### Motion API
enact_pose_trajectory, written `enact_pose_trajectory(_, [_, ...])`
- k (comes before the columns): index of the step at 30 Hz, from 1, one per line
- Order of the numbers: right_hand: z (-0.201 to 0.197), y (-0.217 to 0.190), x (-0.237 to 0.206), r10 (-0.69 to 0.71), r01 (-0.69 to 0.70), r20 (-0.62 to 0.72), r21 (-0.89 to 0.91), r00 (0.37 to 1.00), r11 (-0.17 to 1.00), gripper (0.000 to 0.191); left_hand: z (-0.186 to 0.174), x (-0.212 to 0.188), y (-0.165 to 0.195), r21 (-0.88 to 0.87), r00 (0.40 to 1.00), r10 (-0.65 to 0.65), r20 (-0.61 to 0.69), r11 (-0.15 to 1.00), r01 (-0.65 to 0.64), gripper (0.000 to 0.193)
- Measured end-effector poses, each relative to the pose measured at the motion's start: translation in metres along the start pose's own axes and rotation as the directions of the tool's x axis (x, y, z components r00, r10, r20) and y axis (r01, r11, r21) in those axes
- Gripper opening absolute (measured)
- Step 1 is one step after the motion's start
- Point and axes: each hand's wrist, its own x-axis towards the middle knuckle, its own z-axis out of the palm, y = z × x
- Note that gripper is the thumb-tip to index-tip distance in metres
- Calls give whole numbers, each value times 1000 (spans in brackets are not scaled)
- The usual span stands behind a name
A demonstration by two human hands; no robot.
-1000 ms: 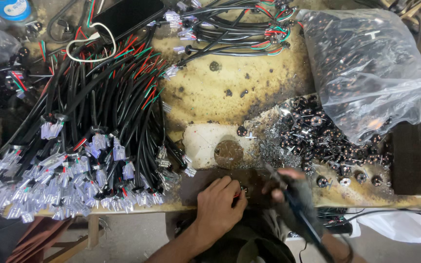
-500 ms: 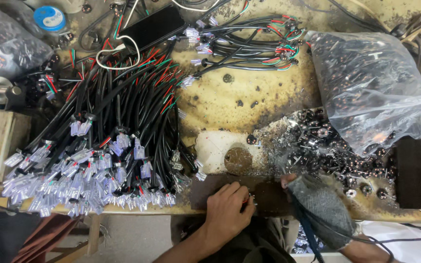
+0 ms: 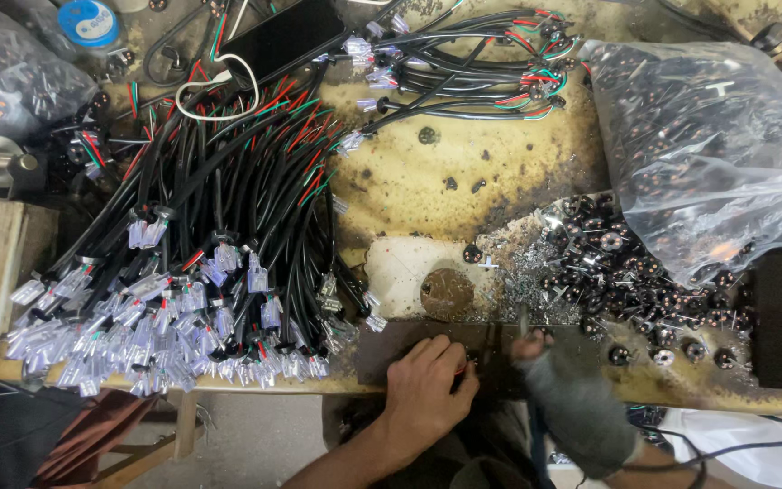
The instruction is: The person repeatedly picks up small black wire assemblies with exposed red and green leads, places them on a metal plate, and uses a soldering iron to tin the wire ends. The person then sets the finished pieces aside and repeats the process with new wire assemblies.
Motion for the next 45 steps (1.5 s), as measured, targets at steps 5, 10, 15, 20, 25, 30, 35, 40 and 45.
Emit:
enact_pose_trajectory(5, [9, 14, -1, 461, -204, 447, 850, 766, -486, 22, 1, 0, 0, 4, 1000, 1, -11, 1000, -1, 20])
enact_pose_trajectory(10, [56, -36, -18, 507, -138, 309, 928, 805, -346, 33, 2, -1, 2, 26, 1000, 0, -22, 1000, 0, 19])
enact_pose_trajectory(15, [98, -53, -10, 623, -383, 121, 872, 773, 305, 32, 2, 0, 2, 25, 999, 5, -47, 1000, -3, 18])
enact_pose_trajectory(20, [89, -47, -9, 562, -296, -84, 781, 823, 550, 28, 1, 0, 2, 25, 999, 10, -34, 1000, -10, 17])
enact_pose_trajectory(25, [78, -50, -3, 595, -125, -237, 856, 768, 501, 45, 0, 0, 3, 16, 1000, 6, -30, 1000, -5, 16])
enact_pose_trajectory(30, [84, -47, 0, 531, -596, 384, 740, 756, 313, 42, -1, 0, 3, 16, 1000, -3, -10, 1000, 3, 15])
enact_pose_trajectory(35, [101, -57, -1, 511, -302, -147, 660, 847, 688, 70, 0, -3, 8, 20, 999, -39, -28, 999, 39, 13])
enact_pose_trajectory(40, [114, -57, -1, 459, -176, -264, 677, 848, 715, 66, 11, -12, 16, 70, 990, -106, -97, 991, 113, 14])
enact_pose_trajectory(45, [113, -56, -2, 529, -306, -131, 689, 838, 656, 63, 20, -24, 3, -49, 970, -193, -144, 981, 188, 36])
